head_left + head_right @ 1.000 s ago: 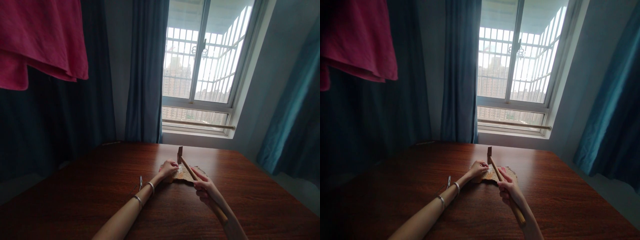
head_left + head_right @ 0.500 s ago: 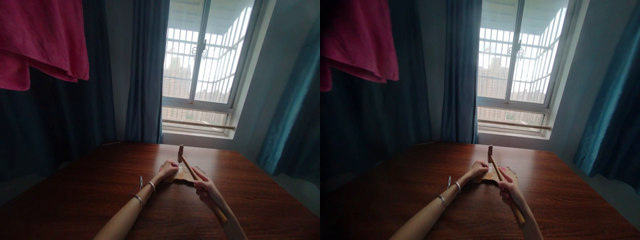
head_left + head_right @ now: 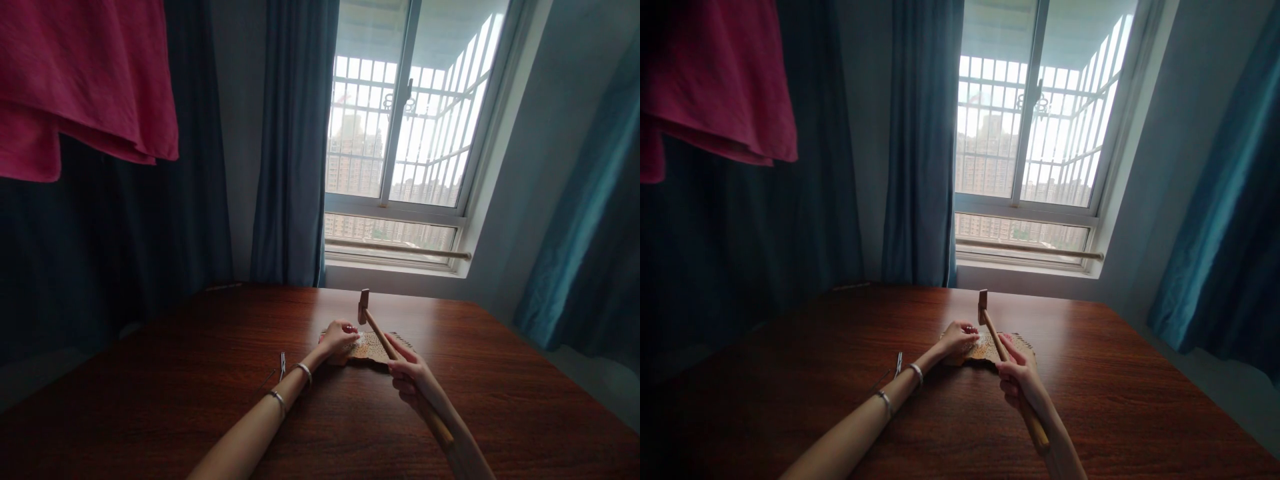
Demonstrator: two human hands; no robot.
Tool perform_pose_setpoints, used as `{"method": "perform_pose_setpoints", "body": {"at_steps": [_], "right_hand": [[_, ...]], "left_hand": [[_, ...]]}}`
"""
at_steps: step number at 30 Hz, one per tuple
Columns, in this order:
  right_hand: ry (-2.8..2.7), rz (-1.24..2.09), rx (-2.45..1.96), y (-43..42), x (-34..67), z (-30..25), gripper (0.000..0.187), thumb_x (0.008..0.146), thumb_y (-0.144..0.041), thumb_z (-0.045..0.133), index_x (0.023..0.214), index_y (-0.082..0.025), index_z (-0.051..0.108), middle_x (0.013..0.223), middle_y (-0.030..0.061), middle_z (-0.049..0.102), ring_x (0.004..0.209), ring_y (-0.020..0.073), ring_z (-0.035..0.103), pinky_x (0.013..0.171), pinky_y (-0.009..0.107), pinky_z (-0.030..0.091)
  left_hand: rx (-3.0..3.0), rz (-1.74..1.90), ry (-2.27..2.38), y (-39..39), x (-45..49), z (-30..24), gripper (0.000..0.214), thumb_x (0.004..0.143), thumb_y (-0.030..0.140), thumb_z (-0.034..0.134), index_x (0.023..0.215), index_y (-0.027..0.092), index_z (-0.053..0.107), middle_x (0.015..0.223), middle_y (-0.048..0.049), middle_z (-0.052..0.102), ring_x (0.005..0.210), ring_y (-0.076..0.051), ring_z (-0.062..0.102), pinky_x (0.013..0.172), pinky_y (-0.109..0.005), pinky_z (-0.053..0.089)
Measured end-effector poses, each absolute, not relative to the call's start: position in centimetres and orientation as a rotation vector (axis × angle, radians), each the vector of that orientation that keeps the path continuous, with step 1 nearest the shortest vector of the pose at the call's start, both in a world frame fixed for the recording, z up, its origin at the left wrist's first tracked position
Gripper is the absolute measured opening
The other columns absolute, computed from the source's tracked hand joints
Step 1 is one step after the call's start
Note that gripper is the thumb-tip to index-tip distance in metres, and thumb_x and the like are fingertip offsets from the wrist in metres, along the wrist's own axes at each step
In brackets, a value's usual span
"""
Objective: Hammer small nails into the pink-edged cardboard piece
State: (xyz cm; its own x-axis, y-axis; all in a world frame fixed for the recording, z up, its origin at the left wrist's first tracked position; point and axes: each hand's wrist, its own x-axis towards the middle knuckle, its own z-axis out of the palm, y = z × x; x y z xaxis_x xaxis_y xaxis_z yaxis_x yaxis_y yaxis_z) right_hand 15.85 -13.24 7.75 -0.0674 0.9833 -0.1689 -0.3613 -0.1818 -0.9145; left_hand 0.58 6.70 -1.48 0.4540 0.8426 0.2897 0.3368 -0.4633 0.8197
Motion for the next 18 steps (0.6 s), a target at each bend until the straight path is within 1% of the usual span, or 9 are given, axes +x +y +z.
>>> {"method": "perform_pose_setpoints", "body": {"at_steps": [11,18], "right_hand": [[-0.912,1.507,-1.024,-13.1,15.7,6.9,0.080,0.066,-0.021,0.063,0.138,-0.027,0.028,0.046,-0.0107,0.037,0.030,0.0020,0.028,0.028,0.012,0.012],[-0.944,1.514,-1.069,-13.0,15.7,6.6,0.081,0.066,-0.022,0.062,0.139,-0.026,0.026,0.045,-0.0106,0.037,0.030,0.0036,0.028,0.026,0.013,0.018]], "left_hand": [[1.959,0.943,1.032,6.1,0.9,-0.7,0.026,0.060,0.036,0.066,0.069,0.011,0.068,0.071,-0.0052,0.067,0.068,-0.016,0.060,0.060,-0.022,0.041],[1.909,0.940,1.078,6.1,0.9,-0.7,0.025,0.058,0.034,0.067,0.067,0.011,0.066,0.069,-0.0036,0.066,0.066,-0.016,0.058,0.057,-0.021,0.039]]}}
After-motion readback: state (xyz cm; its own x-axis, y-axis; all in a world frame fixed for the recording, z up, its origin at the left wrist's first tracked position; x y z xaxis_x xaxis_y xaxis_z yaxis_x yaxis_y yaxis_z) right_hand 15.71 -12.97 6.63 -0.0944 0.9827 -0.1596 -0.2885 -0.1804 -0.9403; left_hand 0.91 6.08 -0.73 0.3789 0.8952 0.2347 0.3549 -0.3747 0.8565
